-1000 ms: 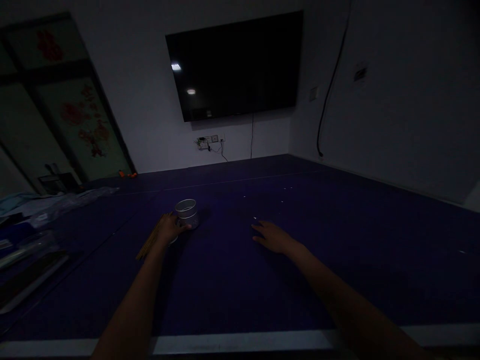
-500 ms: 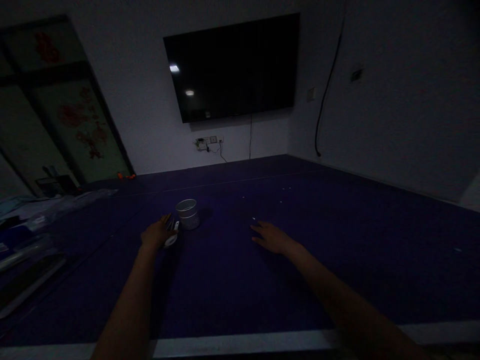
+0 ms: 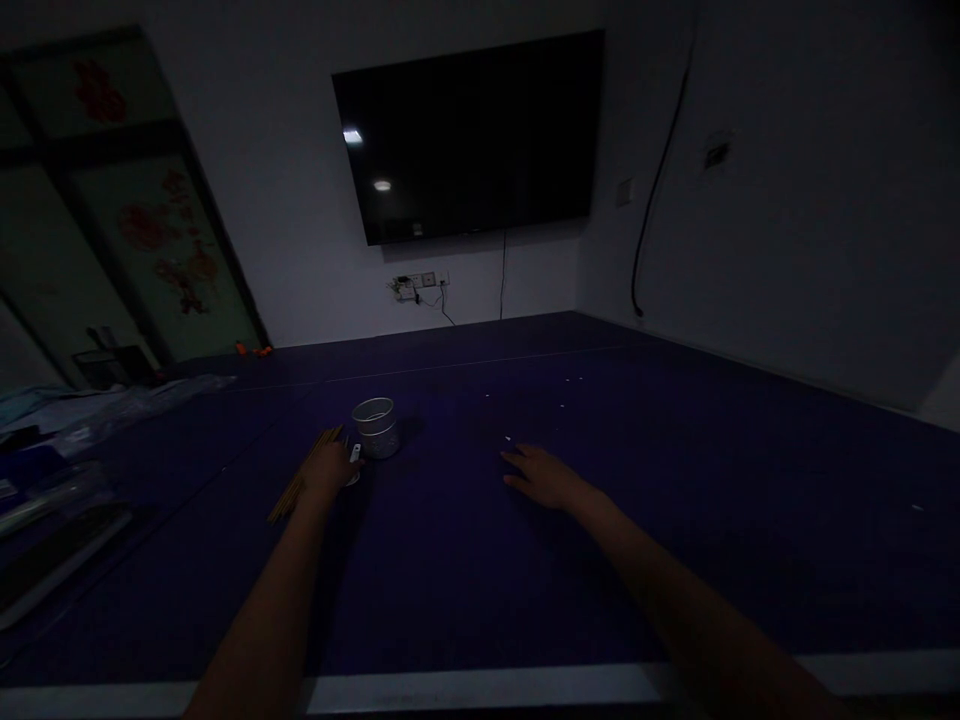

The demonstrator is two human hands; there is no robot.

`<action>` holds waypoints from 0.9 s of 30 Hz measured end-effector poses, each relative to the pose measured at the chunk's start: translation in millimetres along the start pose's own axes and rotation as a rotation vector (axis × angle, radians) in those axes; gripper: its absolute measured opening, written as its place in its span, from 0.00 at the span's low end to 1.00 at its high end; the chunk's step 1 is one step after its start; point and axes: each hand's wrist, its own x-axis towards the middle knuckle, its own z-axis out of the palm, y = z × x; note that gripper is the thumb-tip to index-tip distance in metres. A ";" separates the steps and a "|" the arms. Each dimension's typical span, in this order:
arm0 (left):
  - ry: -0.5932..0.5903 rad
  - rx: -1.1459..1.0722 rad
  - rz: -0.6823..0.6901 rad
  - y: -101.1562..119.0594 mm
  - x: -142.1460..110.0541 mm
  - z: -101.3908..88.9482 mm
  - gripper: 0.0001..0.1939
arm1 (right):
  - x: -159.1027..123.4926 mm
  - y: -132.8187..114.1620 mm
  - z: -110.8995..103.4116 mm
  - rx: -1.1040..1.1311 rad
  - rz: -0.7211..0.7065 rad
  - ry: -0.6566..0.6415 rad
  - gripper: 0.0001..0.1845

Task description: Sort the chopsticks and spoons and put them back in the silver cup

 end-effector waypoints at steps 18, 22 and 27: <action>0.018 -0.019 -0.231 0.8 -8.8 -12.0 0.22 | -0.9 0.2 -0.8 0.024 -0.013 0.005 0.34; 0.010 -0.048 -0.237 -4.6 -6.6 -9.7 0.20 | 0.6 1.4 0.6 0.019 -0.010 0.000 0.35; 0.007 -0.078 -0.207 -8.3 -3.8 -4.9 0.18 | 0.2 0.0 0.2 0.019 -0.002 0.005 0.34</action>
